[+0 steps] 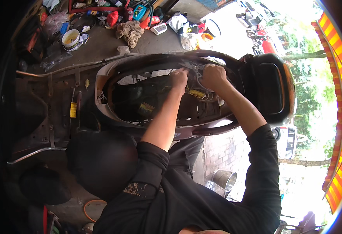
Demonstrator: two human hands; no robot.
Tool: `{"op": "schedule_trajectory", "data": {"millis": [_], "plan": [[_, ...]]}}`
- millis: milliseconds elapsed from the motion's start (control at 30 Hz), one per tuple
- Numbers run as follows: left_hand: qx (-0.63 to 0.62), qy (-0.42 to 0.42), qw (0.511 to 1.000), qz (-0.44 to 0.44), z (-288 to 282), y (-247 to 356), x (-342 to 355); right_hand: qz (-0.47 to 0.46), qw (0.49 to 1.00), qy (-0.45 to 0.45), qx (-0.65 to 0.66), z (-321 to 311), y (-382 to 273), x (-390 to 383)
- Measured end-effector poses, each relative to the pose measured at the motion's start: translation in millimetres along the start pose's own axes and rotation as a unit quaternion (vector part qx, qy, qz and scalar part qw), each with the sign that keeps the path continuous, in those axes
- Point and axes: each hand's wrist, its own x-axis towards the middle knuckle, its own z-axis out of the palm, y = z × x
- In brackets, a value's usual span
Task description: The person works on the wiring under the seat of a scooter. They use shears to cut a wire and then use a screwdriver to adjust connections on a small yellow component. The person continues to manipulate the wires and component throughout the clip.
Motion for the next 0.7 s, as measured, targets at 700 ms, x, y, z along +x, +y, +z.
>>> {"op": "schedule_trajectory", "data": {"millis": [700], "plan": [[-0.078,0.072,0.987,-0.123,0.2,20.7,-4.8,0.026,0.996,-0.075,0.042,13.3,32.2,8.1]]}}
